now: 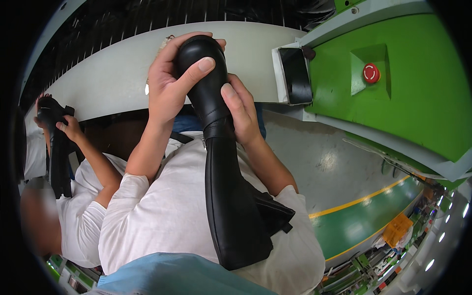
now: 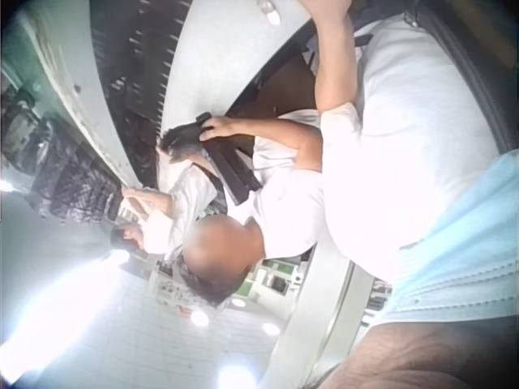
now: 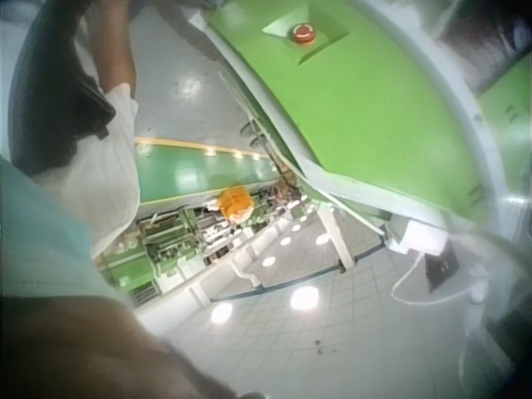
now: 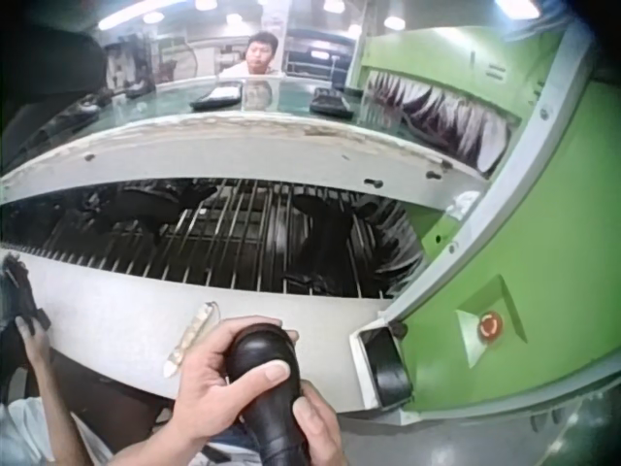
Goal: The person inspects black leather boots on a factory assembly line. They pick up each boot, rotate it to check the sole and upper, and place it back on the conveyor belt. The process is repeated for multiple boots throughout the clip.
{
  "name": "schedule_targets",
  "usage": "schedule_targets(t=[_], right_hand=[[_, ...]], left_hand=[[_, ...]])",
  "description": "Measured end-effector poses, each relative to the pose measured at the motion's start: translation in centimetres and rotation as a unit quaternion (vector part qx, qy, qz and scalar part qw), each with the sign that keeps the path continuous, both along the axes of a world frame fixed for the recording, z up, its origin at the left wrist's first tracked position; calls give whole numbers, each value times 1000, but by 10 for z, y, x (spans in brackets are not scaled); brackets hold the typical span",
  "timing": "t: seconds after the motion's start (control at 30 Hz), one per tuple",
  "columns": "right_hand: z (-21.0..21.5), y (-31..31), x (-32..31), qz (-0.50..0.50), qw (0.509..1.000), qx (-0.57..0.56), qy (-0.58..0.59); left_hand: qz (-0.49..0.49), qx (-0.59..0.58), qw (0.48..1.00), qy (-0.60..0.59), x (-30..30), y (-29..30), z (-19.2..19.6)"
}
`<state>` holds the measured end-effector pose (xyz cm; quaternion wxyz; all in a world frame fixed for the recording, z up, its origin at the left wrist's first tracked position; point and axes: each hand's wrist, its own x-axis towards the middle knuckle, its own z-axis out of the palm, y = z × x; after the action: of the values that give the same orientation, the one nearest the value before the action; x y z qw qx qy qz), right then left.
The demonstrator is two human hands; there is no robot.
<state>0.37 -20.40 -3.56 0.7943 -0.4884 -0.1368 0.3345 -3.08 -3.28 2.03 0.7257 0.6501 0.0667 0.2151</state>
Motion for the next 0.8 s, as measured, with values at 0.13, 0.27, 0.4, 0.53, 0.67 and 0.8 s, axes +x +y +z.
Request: schedule_targets(t=[0.13,0.27,0.4,0.53,0.67,0.8], right_hand=[[-5,-2,-1,0,1000,1,-17],[-5,-2,-3,1,1000,1,-15],[-4,-1,-3,-3,1000,-4,-25],[3,0,-4,-10,1000,-11,-24],[0,-2,-4,-4,1000,-6,-16],[0,-2,-5,2,1000,16,15]], left_hand=[[-14,5,1000,-11,1,2,-1],[-18,5,1000,-9,-1,4,-2],[-4,-7,1000,-10,-2,0,2],[9,-9,1000,-19,-2,-1,2],[-3,-9,1000,-15,-2,0,-3],[-6,-4,1000,-9,-3,-1,-1]])
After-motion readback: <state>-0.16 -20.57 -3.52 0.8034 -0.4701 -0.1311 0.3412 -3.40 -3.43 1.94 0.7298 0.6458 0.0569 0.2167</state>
